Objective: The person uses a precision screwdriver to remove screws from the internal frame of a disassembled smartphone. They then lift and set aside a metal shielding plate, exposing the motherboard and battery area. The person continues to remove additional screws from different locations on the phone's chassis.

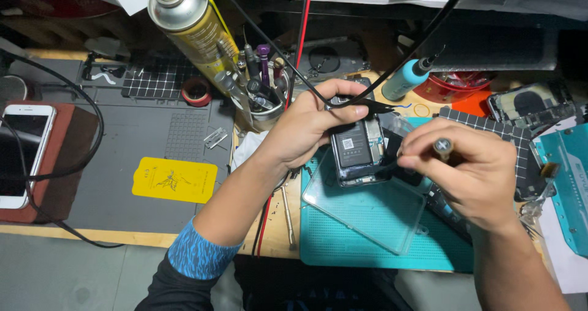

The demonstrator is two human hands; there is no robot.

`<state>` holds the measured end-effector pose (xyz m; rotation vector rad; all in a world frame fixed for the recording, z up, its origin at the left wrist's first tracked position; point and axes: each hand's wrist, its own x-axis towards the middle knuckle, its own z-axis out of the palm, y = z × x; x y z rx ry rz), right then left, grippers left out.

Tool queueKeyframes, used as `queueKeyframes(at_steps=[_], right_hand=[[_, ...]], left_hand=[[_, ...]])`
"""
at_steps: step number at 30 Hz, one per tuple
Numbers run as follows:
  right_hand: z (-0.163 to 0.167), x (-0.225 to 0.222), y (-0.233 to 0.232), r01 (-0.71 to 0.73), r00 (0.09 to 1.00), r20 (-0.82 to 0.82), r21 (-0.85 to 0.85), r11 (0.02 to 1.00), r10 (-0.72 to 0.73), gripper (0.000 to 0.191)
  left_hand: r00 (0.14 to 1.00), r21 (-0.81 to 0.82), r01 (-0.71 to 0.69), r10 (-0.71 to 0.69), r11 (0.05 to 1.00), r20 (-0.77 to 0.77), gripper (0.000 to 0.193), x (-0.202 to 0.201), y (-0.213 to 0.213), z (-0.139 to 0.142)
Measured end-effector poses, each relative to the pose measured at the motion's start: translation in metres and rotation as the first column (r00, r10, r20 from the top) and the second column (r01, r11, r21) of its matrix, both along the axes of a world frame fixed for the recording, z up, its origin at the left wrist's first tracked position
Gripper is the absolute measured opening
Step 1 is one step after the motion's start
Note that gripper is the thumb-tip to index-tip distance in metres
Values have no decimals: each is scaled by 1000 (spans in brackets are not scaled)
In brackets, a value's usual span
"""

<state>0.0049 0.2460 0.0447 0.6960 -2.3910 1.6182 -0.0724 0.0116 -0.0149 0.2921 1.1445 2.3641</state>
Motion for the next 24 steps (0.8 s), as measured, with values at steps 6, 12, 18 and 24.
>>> queueKeyframes(at_steps=[6,12,18,24], right_hand=[[-4,-7,-5,174,950,250,79,982,-188,8],[-7,-11,-8,167,958,236,-9,986,-160,9],[-9,-11,-12,157,961,231,6,988,-154,9],[-10,-11,-15,170,953,249,25,985,-171,9]], left_hand=[[1000,-12,3,-3,1000,-10,34,0,0,3],[1000,-17,-2,2,1000,-15,34,1,0,6],[999,9,11,-11,1000,32,36,2,2,8],[1000,32,8,-8,999,14,36,4,3,9]])
